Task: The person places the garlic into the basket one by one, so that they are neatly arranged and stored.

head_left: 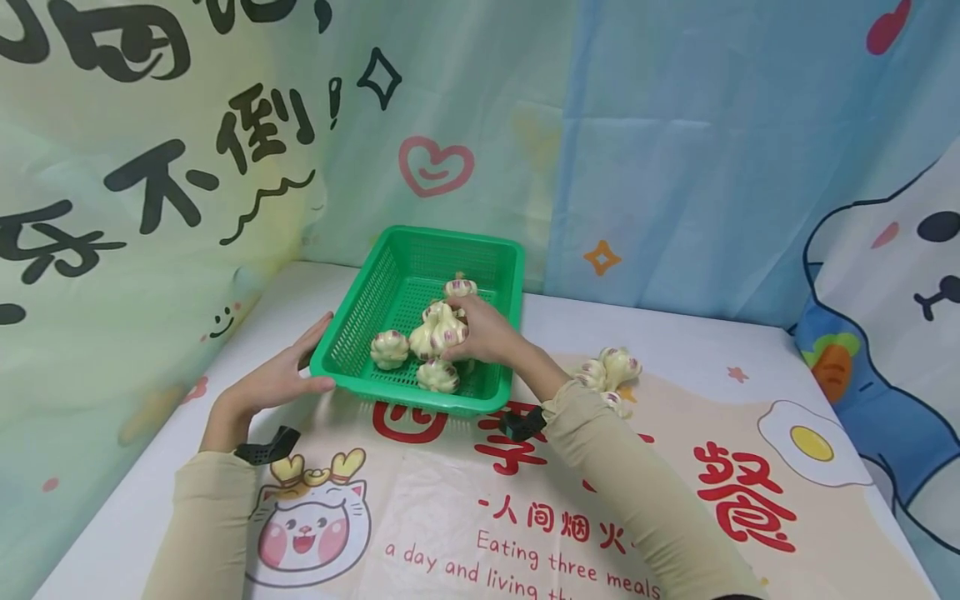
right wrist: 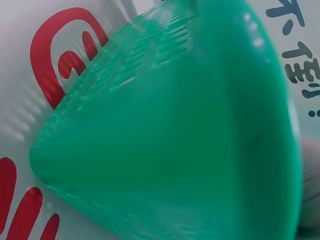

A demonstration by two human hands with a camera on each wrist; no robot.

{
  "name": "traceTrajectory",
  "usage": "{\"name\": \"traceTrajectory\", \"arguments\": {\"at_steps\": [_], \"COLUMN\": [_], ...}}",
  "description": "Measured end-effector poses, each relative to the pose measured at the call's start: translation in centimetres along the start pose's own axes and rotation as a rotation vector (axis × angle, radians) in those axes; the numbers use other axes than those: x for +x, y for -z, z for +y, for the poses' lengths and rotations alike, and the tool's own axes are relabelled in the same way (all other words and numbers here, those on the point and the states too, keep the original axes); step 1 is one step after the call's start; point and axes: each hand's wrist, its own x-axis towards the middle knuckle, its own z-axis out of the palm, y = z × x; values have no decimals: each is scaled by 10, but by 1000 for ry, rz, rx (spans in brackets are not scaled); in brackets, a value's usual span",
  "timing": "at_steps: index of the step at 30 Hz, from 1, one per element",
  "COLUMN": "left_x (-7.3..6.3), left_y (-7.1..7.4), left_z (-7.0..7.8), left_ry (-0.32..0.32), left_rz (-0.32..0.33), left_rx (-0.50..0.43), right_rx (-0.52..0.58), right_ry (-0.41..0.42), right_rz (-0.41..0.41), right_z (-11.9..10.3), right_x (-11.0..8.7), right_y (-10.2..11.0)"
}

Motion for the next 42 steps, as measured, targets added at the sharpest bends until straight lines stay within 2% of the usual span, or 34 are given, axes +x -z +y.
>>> {"name": "traceTrajectory", "arguments": {"at_steps": [6, 11, 17, 23, 28, 34, 38, 42], "left_x": [0, 1, 1, 0, -1, 0, 0, 0], "left_y": [-1, -2, -3, -5, -5, -3, -3, -3], "left_z": [0, -2, -4, -6, -6, -4, -2, -2], "left_ry": [0, 3, 9, 16, 21, 10, 10, 18], "left_rz": [0, 6, 8, 13, 13, 15, 11, 8], "left_rx": [-1, 2, 11, -9, -9, -10, -13, -8], "right_rx": [-108, -184, -216, -200, -148, -79, -57, 30], "right_ry": [-17, 4, 23, 48, 59, 27, -28, -80], "right_rz": [-56, -84, -115, -102, -52, 72, 187, 293], "right_z": [-1, 0, -2, -5, -8, -1, 17, 48], "right_x": [0, 0, -3, -10, -24, -61, -93, -125], "right_y": [-3, -5, -5, -4, 6, 33, 51, 65]}}
